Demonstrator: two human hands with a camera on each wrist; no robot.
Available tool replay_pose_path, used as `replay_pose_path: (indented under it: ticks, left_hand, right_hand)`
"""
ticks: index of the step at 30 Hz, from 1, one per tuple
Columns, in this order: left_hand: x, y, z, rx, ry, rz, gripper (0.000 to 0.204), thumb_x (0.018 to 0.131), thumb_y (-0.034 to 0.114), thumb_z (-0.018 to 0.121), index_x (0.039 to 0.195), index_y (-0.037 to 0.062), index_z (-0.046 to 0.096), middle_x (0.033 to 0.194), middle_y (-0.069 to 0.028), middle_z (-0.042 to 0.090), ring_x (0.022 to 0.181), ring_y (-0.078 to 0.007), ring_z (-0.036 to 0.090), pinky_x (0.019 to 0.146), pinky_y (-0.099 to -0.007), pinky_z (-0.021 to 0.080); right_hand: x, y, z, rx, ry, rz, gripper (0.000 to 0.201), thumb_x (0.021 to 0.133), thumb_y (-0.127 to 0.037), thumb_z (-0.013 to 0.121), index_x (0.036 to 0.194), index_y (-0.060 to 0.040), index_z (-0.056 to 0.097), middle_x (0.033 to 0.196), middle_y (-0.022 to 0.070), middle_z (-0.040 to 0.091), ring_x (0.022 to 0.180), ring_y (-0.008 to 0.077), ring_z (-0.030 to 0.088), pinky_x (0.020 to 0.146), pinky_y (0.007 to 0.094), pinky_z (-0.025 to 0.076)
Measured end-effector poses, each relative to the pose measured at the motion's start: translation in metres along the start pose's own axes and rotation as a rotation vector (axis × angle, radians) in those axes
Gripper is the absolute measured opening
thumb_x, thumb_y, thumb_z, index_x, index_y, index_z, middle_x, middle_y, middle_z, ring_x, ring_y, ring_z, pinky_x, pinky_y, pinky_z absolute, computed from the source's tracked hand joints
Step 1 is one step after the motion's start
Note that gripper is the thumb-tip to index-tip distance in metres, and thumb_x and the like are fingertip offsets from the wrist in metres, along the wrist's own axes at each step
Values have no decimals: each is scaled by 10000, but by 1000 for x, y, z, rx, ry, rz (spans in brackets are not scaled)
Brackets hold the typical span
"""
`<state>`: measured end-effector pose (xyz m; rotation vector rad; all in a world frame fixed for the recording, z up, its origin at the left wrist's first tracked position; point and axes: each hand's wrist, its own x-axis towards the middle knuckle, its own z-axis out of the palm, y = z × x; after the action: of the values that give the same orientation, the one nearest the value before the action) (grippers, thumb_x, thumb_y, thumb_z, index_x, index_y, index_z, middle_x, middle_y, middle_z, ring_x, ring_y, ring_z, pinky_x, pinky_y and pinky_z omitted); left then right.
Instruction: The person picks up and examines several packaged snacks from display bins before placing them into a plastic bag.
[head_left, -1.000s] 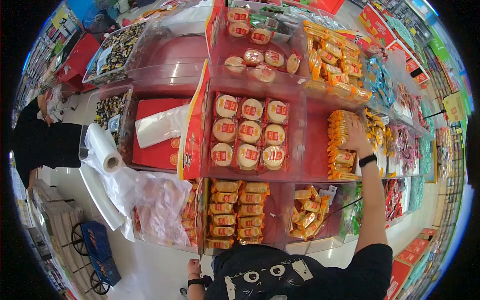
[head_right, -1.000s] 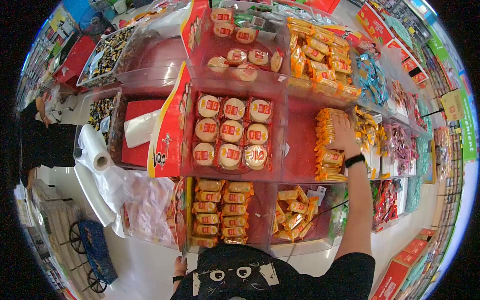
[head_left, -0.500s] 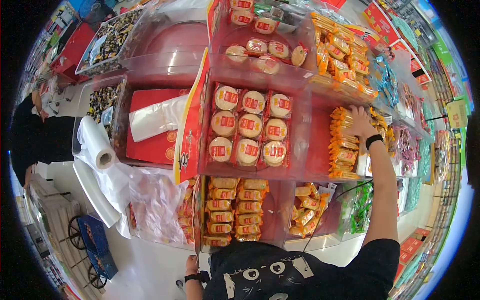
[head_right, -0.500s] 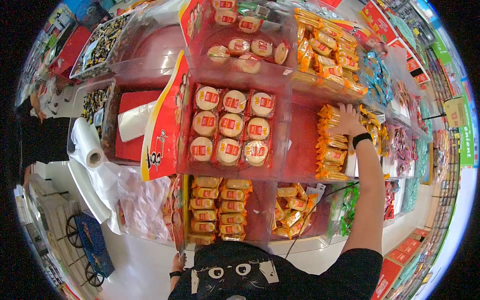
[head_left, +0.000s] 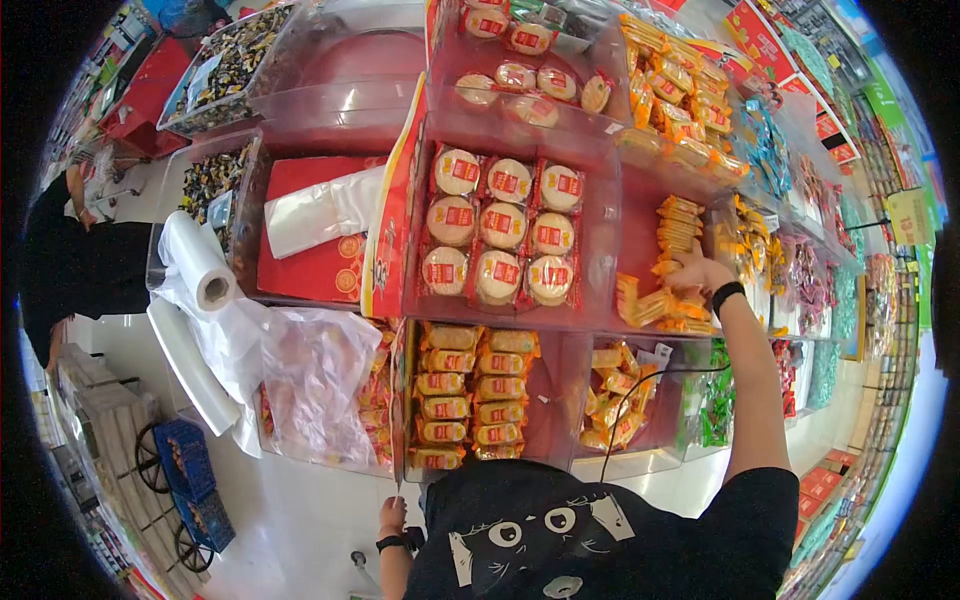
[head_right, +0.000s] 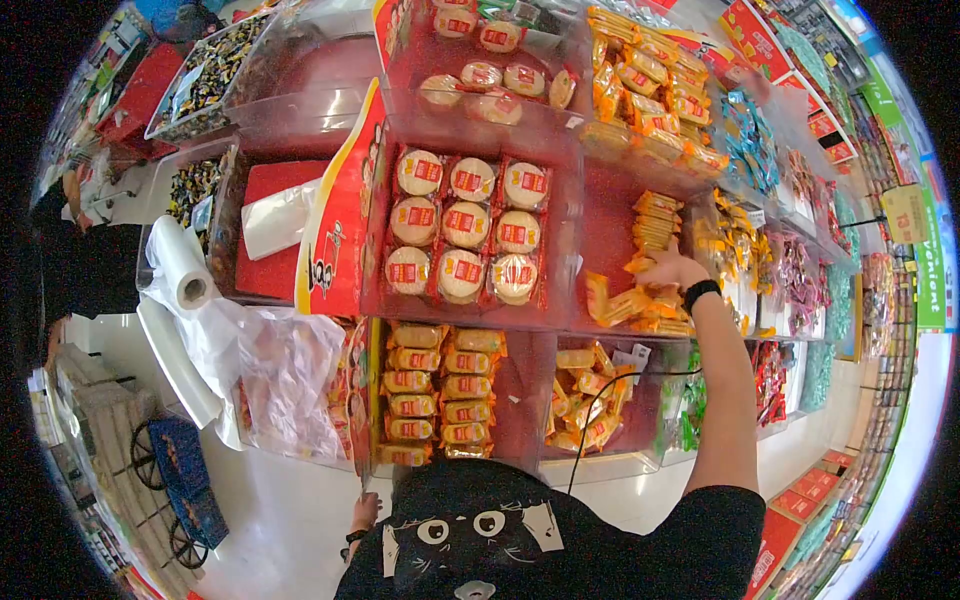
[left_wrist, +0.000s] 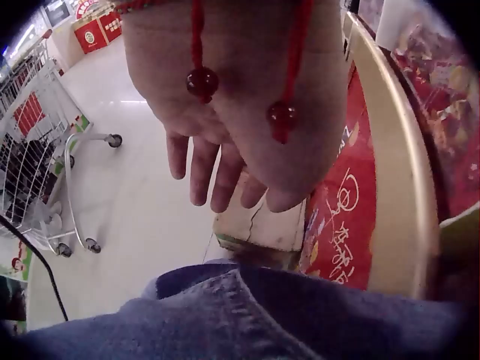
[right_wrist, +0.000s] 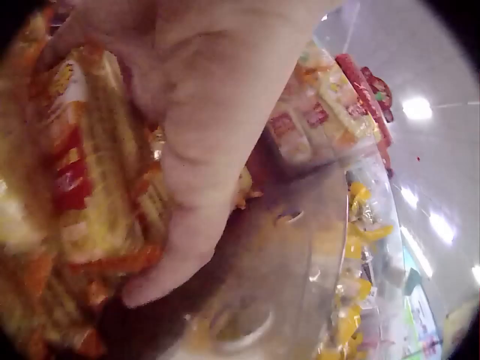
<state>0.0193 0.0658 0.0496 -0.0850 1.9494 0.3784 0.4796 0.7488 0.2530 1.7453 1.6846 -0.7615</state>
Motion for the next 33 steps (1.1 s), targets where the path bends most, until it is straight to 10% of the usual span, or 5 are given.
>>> replay_pose_path:
  ticks: [9, 14, 21, 25, 33]
  left_hand:
    - [3, 19, 3, -14, -76, 36, 283, 865, 315, 529, 1012, 77, 577, 801, -34, 605, 643, -137, 538, 484, -286, 415]
    - [21, 1, 5, -68, -27, 156, 349, 861, 336, 525, 1029, 38, 595, 822, -87, 637, 694, -188, 607, 526, -305, 447]
    - [27, -18, 7, -21, -102, 53, 370, 859, 313, 536, 1085, 22, 568, 812, -94, 632, 677, -185, 604, 493, -306, 438]
    - [15, -11, 9, 30, -127, 32, 370, 844, 320, 520, 1070, 34, 587, 849, -70, 639, 708, -170, 588, 512, -312, 445]
    - [-12, -23, 14, -147, 24, 138, 390, 875, 347, 513, 1116, 49, 583, 950, -70, 648, 806, -180, 612, 569, -318, 475]
  right_hand:
    - [-66, -14, 18, 203, -386, -265, 698, 663, -402, 750, 1221, -30, 559, 1169, 91, 569, 1079, 169, 508, 862, 313, 433]
    - [-141, -31, 14, 321, -351, -818, 400, 797, -259, 702, 1119, -39, 613, 1055, 62, 622, 1014, 158, 554, 906, 305, 426]
    - [-117, -34, 16, 193, 390, -387, 802, 723, -441, 741, 1346, -44, 428, 1374, 172, 419, 1275, 282, 396, 1046, 360, 333]
    - [-57, -71, 44, 7, -123, -405, 1341, 558, -561, 790, 1472, -72, -61, 1523, 238, 32, 1413, 343, 94, 1132, 393, 172]
    - [-17, -84, 17, 9, -336, -334, 1205, 595, -590, 751, 1457, -19, 133, 1508, 226, 156, 1393, 344, 176, 1110, 389, 222]
